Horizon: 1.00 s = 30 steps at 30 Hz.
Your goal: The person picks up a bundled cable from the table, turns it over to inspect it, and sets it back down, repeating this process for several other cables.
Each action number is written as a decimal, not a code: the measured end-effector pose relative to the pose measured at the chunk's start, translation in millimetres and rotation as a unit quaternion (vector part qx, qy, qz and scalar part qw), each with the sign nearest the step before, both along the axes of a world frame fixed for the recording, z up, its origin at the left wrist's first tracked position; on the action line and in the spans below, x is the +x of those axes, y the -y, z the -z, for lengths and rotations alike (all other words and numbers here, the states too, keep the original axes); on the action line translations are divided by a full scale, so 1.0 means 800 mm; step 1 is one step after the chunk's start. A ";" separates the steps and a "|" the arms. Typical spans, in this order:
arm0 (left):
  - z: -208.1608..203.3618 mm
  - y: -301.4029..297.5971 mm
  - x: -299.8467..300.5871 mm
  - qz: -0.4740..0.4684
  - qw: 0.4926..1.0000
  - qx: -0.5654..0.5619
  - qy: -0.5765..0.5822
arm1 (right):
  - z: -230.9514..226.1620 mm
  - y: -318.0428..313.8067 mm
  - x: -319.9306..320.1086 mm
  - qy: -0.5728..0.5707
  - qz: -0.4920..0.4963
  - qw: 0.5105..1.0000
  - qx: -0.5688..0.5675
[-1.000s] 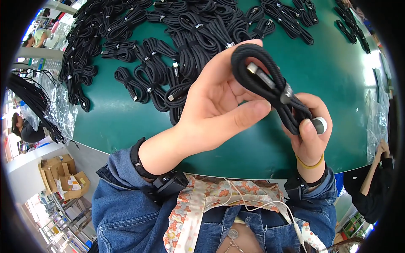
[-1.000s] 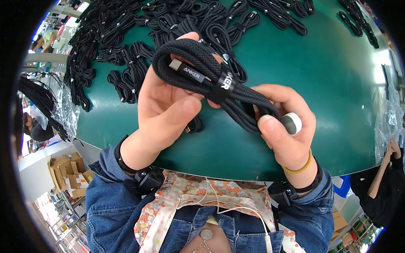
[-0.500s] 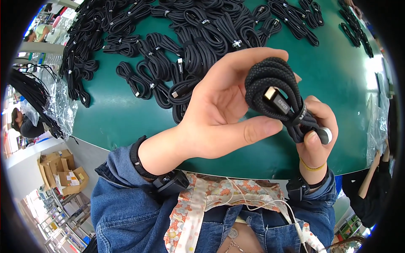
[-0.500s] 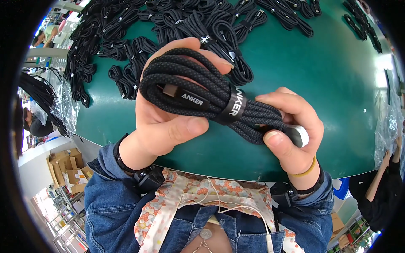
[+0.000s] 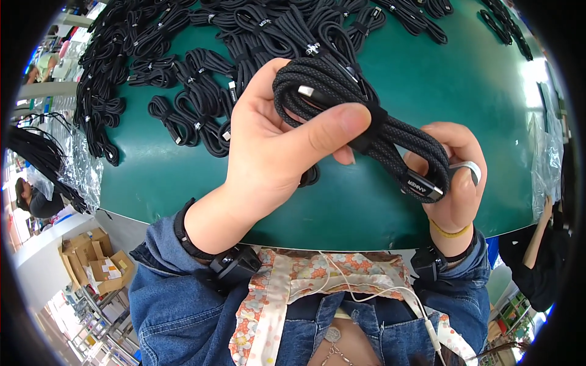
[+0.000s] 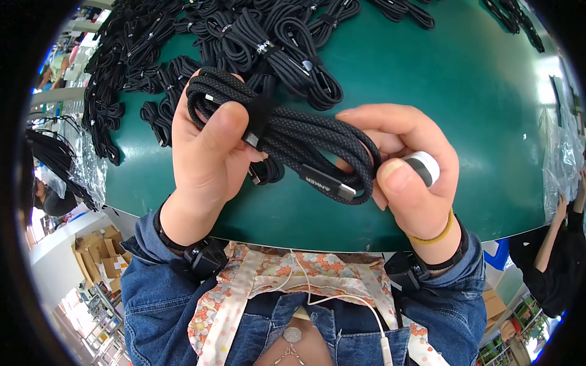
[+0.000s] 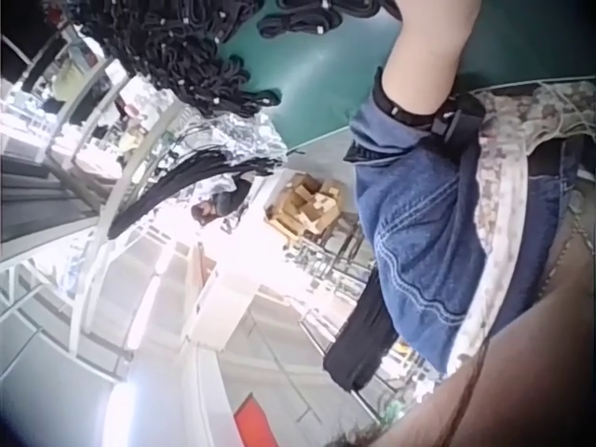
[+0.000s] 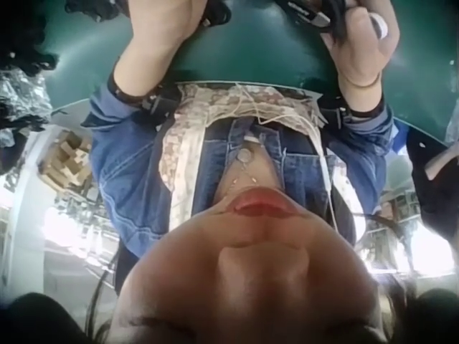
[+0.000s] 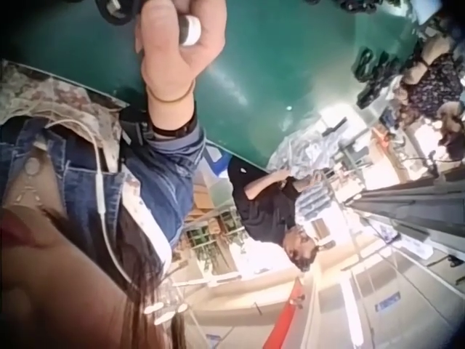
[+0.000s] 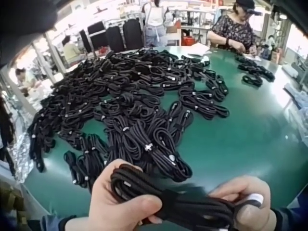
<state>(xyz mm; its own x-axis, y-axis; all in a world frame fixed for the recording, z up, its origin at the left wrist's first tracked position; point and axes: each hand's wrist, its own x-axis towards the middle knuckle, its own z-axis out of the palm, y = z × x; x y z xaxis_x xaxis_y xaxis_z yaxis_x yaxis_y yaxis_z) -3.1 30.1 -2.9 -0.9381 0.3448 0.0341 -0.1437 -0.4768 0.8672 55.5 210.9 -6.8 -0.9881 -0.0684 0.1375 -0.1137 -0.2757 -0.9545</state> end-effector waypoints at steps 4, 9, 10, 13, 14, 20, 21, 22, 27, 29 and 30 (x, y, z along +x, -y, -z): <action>0.000 0.003 -0.001 0.006 1.000 -0.020 0.009 | -0.001 0.000 -0.001 0.029 -0.003 0.999 -0.013; 0.000 0.005 -0.001 0.009 0.999 -0.033 0.006 | -0.001 0.001 -0.002 0.036 -0.006 0.999 -0.010; 0.001 0.005 -0.001 0.010 0.999 -0.033 0.005 | -0.002 0.001 -0.002 0.038 -0.005 0.999 -0.009; -0.002 0.002 -0.001 0.007 0.999 -0.027 0.027 | -0.002 0.002 -0.002 0.043 -0.006 0.999 -0.005; -0.006 0.000 -0.001 0.003 0.999 -0.022 0.049 | -0.002 0.001 -0.002 0.047 -0.008 0.999 -0.003; -0.009 0.001 -0.001 0.015 0.996 -0.051 0.078 | -0.005 0.000 -0.007 0.058 -0.025 0.998 -0.004; -0.007 -0.002 0.000 -0.006 0.997 -0.034 0.073 | -0.007 0.000 -0.008 0.093 -0.008 0.996 -0.002; -0.004 -0.005 0.001 -0.027 0.997 -0.017 0.067 | -0.010 0.001 -0.009 0.129 0.009 0.992 -0.001; 0.003 -0.003 -0.005 -0.101 0.993 0.061 -0.021 | 0.013 -0.049 -0.032 0.055 0.031 0.970 -0.236; 0.007 0.002 -0.006 -0.112 0.991 0.056 -0.039 | 0.004 -0.046 -0.042 0.062 0.181 0.968 -0.161; 0.008 0.004 -0.006 -0.122 0.990 0.053 -0.057 | 0.002 -0.043 -0.046 0.064 0.255 0.957 -0.121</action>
